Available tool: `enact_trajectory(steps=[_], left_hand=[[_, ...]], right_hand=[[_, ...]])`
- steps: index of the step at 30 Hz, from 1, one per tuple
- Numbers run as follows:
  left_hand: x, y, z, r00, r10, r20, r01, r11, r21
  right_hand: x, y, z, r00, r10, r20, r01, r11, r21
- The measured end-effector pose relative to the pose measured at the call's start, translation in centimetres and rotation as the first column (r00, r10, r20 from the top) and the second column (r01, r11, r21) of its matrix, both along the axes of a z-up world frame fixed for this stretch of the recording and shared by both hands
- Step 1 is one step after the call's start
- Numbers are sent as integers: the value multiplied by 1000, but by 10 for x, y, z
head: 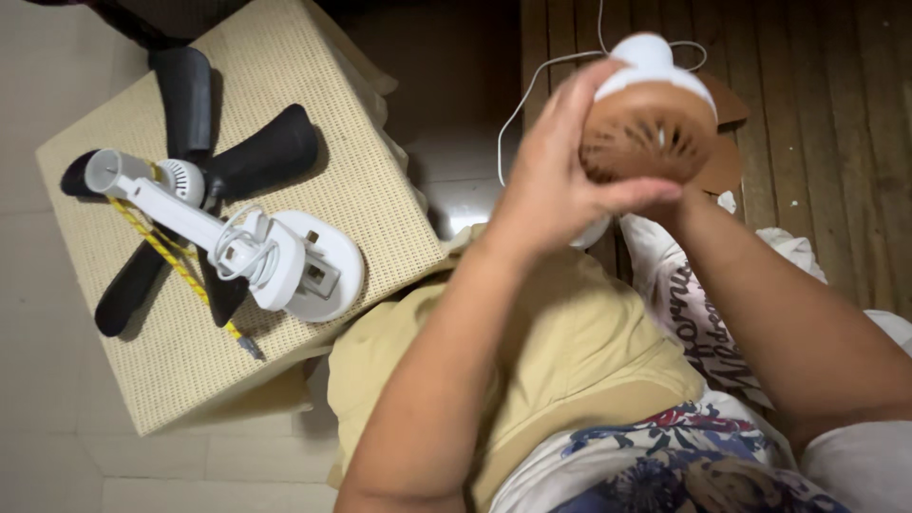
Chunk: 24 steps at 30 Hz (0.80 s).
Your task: The person wipes several brown fan blades with a white cloth, then attaches them one by one to a white fan motor housing. They continue wiping the fan body and base, then place the assembled fan upright on the wooden floor.
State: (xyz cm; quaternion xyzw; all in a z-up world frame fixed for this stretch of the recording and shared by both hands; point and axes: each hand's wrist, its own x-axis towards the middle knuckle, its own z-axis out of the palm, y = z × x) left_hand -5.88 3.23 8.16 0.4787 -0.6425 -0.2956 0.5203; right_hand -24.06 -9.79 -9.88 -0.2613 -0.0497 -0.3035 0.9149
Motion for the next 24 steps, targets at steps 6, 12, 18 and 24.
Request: enact_trajectory(steps=[6,12,18,24], left_hand=[[-22,48,-13,992,41,-123,-51,996,-75],[-30,64,-20,989,103,-106,-115,986,-118],[-18,72,-16,995,55,-87,-69,984,-165],[-3,79,-13,997,60,-39,-65,987,-146]], right_hand=[[-29,-10,-61,994,-7,-112,47,931,362],[-30,0,-39,939,-81,-333,176,947,268],[-30,47,3,157,-800,-580,27,590,-807],[-127,155,-21,-161,-986,-43,-649,138,-748]])
